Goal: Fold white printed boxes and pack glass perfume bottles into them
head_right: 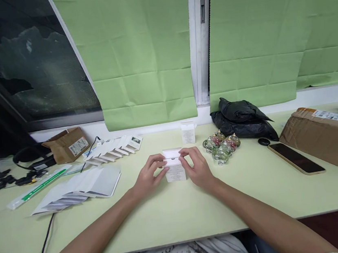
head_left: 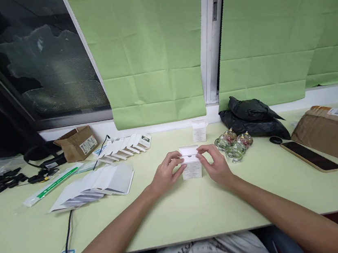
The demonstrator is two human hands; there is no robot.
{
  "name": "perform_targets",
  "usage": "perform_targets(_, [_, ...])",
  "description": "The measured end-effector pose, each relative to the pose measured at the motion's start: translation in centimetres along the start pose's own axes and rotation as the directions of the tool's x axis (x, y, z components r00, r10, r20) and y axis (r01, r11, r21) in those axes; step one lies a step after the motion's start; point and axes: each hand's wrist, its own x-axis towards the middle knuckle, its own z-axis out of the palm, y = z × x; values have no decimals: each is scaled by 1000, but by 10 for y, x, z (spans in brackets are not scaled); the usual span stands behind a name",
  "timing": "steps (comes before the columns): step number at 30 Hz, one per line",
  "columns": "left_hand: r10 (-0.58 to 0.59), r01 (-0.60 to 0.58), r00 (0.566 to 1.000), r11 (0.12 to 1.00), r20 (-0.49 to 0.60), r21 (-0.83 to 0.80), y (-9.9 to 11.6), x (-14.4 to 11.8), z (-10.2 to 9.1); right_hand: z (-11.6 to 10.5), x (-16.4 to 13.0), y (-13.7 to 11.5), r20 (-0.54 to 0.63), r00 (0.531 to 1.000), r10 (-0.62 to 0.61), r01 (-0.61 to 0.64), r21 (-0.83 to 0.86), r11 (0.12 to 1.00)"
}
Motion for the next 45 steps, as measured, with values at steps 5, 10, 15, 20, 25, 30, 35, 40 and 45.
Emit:
perform_targets(5, [25,-25,999,1000,-23,3,0,2,-1,-1,0,3,-7,1000,12,-12,-10,1000])
perform_targets(10, [41,-41,999,999,-12,-6,2,2,-2,-2,0,1,3,1000,12,-12,11,1000])
perform_targets(15, [92,-92,996,996,-6,9,1,-1,1,-4,3,-2,52,998,-47,49,-46,998])
perform_targets(20, [201,-199,979,977,-27,82,1,-2,1,-9,4,-5,166,985,-40,33,42,999])
perform_targets(25, [282,-272,959,944,-26,186,3,0,-1,-11,3,-5,232,972,-25,0,107,994])
perform_targets(30, [267,-254,963,944,-35,212,2,1,1,-10,4,-4,212,977,-13,-11,111,994])
perform_targets(35, [202,-195,979,969,-33,152,0,0,3,-6,5,-1,119,992,30,-49,158,986])
perform_targets(40, [144,-139,989,982,-33,129,-3,1,4,0,5,7,55,987,153,-163,297,941])
perform_targets(45, [137,-126,989,976,-49,177,-3,1,3,0,9,11,121,969,215,-244,331,911])
